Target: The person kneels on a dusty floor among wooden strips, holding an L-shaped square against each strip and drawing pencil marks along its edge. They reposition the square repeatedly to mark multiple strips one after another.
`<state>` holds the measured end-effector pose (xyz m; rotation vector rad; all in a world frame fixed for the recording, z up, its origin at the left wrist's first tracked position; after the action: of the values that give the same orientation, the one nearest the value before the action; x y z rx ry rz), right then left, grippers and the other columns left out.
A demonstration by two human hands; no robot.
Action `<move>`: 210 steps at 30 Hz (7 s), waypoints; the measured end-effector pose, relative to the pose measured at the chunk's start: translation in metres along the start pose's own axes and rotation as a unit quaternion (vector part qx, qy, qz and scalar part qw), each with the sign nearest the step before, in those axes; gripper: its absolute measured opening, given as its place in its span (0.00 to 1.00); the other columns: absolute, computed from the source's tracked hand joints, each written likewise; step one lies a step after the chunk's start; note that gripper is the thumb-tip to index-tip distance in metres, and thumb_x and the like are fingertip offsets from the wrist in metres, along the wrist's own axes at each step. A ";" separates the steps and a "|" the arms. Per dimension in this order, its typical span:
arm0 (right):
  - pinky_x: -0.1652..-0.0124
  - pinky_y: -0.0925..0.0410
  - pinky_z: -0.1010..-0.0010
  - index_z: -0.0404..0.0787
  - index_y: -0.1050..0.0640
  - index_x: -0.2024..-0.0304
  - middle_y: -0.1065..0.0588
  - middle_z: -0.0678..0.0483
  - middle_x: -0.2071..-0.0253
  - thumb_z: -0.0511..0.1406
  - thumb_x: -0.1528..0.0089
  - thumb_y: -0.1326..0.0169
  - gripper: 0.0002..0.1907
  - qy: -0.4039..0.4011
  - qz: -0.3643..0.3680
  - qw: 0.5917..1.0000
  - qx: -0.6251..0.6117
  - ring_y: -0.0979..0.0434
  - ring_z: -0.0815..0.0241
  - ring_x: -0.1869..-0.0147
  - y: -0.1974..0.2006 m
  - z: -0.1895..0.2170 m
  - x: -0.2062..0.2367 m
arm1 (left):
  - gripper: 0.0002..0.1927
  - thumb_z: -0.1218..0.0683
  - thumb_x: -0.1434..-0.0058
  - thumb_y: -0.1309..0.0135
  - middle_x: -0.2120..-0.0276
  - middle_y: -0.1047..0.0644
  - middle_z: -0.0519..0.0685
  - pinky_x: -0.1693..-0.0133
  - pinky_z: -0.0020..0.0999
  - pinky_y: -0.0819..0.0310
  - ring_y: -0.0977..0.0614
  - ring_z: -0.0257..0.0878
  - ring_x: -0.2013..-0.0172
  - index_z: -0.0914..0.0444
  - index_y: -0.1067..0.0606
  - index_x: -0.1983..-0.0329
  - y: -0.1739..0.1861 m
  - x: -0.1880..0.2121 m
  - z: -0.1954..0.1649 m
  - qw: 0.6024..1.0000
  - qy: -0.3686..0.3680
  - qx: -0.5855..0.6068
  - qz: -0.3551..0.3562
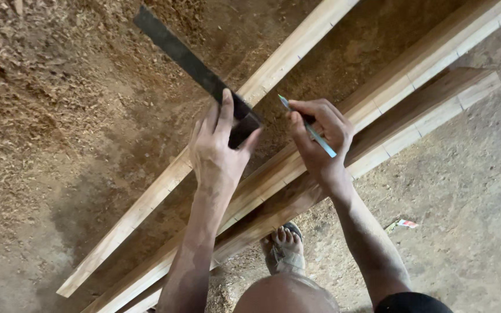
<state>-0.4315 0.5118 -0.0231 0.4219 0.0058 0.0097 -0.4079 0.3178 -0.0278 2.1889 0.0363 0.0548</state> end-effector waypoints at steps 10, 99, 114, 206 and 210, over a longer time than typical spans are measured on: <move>0.57 0.26 0.74 0.31 0.19 0.50 0.19 0.48 0.57 0.25 0.33 0.42 0.09 -0.029 0.008 0.999 -0.040 0.18 0.64 0.56 0.001 0.006 -0.006 | 0.47 0.50 0.47 0.28 0.45 0.25 0.62 0.51 0.49 0.25 0.21 0.57 0.50 0.68 0.37 0.28 -0.014 -0.022 -0.020 0.997 0.002 -0.042 0.059; 0.62 0.28 0.74 0.31 0.19 0.53 0.21 0.49 0.62 0.27 0.33 0.40 0.07 0.035 0.102 0.993 -0.055 0.20 0.65 0.61 -0.003 0.030 -0.052 | 0.44 0.56 0.49 0.28 0.50 0.23 0.63 0.55 0.48 0.23 0.19 0.57 0.54 0.72 0.35 0.31 -0.015 -0.032 -0.030 0.999 0.022 0.018 0.043; 0.70 0.28 0.76 0.32 0.17 0.55 0.20 0.50 0.63 0.29 0.35 0.40 0.08 0.025 0.152 0.988 -0.006 0.20 0.65 0.67 0.001 0.002 -0.038 | 0.46 0.54 0.47 0.28 0.48 0.23 0.64 0.53 0.47 0.23 0.19 0.57 0.52 0.71 0.37 0.29 -0.018 -0.030 -0.027 0.999 0.016 0.024 0.046; 0.62 0.24 0.71 0.29 0.19 0.54 0.19 0.47 0.62 0.26 0.33 0.40 0.06 0.092 0.091 0.991 -0.045 0.17 0.60 0.61 0.040 0.005 -0.091 | 0.26 0.55 0.32 0.44 0.53 0.19 0.54 0.58 0.32 0.17 0.13 0.42 0.56 0.68 0.31 0.33 -0.057 -0.076 -0.054 0.955 0.198 0.197 0.097; 0.63 0.24 0.74 0.29 0.19 0.54 0.20 0.48 0.62 0.27 0.33 0.41 0.06 0.061 0.116 0.988 -0.083 0.17 0.62 0.62 0.035 -0.003 -0.090 | 0.43 0.63 0.45 0.32 0.51 0.20 0.57 0.60 0.36 0.17 0.15 0.47 0.57 0.67 0.37 0.27 -0.051 -0.078 -0.066 0.998 0.013 0.010 0.055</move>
<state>-0.5215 0.5439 -0.0110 0.2527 0.0767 0.2636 -0.4892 0.3979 -0.0330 2.2084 -0.0701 0.1459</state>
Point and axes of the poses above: each hand's wrist, its own x-axis away from the middle knuckle, its own y-axis out of the back of the hand, z = x × y, the point moved 5 cm from there along -x, towards the middle knuckle
